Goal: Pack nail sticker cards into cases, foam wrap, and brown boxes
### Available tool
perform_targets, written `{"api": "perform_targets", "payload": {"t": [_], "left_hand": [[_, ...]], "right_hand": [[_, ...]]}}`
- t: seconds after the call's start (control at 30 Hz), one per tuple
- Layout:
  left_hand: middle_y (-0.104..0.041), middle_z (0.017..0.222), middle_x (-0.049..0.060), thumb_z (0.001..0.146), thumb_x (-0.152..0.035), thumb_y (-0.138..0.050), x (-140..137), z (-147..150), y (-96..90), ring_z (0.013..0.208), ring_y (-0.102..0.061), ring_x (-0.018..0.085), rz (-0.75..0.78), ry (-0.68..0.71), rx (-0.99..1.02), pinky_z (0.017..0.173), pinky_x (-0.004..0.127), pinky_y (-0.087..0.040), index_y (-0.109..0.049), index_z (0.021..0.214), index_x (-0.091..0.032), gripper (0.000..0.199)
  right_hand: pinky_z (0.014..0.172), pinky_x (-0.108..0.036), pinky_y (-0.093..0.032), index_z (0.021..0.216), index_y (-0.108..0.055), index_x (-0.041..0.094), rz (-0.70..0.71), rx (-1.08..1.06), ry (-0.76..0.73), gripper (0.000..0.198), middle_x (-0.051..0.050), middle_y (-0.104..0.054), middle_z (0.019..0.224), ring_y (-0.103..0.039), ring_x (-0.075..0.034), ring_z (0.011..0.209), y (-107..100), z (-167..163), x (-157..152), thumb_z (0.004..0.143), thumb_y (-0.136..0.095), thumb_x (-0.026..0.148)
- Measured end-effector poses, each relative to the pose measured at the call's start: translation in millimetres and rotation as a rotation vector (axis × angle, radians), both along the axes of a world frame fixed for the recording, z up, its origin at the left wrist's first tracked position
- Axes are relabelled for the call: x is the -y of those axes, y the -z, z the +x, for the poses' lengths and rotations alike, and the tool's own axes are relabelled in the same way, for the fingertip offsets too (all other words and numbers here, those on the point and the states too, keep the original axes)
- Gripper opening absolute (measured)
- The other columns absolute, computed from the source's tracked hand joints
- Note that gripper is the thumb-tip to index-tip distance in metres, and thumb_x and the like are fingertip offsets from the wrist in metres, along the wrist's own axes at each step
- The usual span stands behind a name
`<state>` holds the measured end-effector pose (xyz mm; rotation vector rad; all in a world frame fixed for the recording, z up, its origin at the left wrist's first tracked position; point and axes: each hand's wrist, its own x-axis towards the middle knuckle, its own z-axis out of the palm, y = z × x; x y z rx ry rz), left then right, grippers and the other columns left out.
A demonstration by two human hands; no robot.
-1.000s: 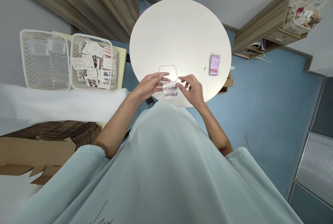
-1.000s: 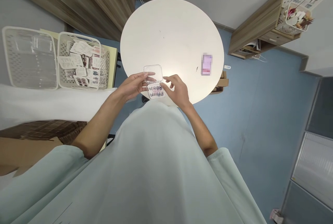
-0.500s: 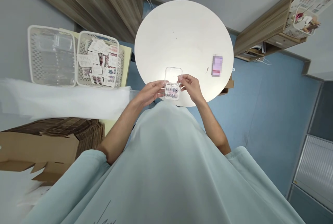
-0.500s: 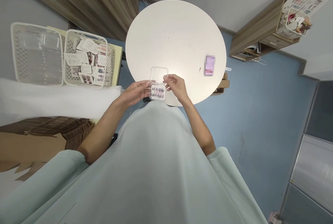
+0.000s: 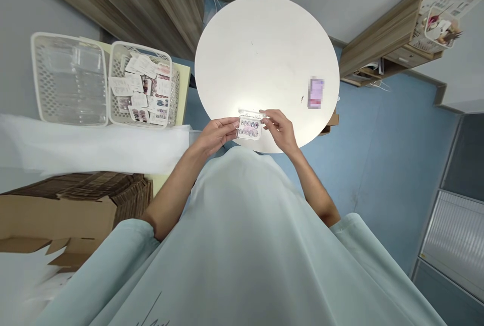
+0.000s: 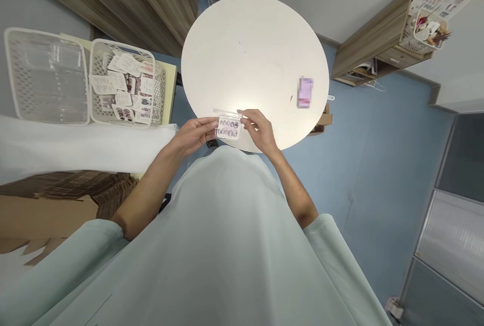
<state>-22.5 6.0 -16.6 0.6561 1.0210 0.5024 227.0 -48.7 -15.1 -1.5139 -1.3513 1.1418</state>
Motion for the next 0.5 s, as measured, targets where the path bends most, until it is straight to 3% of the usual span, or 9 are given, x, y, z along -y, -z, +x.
{"api": "perform_targets", "payload": {"t": [0.17, 0.3, 0.43, 0.5], "left_hand": [[-0.085, 0.118, 0.019, 0.094, -0.059, -0.089, -3.0, -0.8, -3.0, 0.115, -0.082, 0.032, -0.022, -0.006, 0.024, 0.104, 0.046, -0.069, -0.084, 0.110, -0.014, 0.049], [-0.084, 0.126, 0.019, 0.086, -0.051, -0.097, -6.4, 0.5, -6.5, 0.122, -0.080, 0.034, 0.010, 0.039, 0.040, 0.108, 0.047, -0.067, -0.085, 0.115, -0.015, 0.049], [-0.084, 0.126, 0.019, 0.082, -0.041, -0.099, -9.8, 2.9, -10.2, 0.126, -0.079, 0.037, 0.018, 0.027, 0.020, 0.112, 0.051, -0.065, -0.086, 0.118, -0.014, 0.047], [-0.084, 0.125, 0.019, 0.082, -0.041, -0.098, -11.0, 3.7, -11.0, 0.127, -0.078, 0.039, 0.026, 0.010, 0.005, 0.113, 0.053, -0.065, -0.086, 0.119, -0.014, 0.048]], "right_hand": [[0.097, -0.044, -0.072, 0.144, -0.078, 0.041, 0.087, 0.094, -0.060, 0.043, -0.010, -0.068, 0.147, -0.067, -0.029, 0.138, -2.9, 0.3, 10.2, 0.116, -0.054, 0.062], [0.103, -0.047, -0.070, 0.143, -0.078, 0.041, 0.099, 0.156, -0.070, 0.040, -0.010, -0.067, 0.150, -0.067, -0.028, 0.141, -2.5, -1.9, 13.2, 0.118, -0.050, 0.054], [0.103, -0.044, -0.070, 0.141, -0.077, 0.037, 0.035, 0.073, 0.043, 0.044, -0.010, -0.068, 0.153, -0.071, -0.027, 0.137, -2.3, -5.9, 13.2, 0.114, -0.055, 0.064], [0.094, -0.039, -0.072, 0.144, -0.073, 0.034, -0.059, -0.018, 0.139, 0.057, -0.011, -0.072, 0.148, -0.077, -0.025, 0.123, -2.4, -8.1, 12.3, 0.106, -0.065, 0.075]]}}
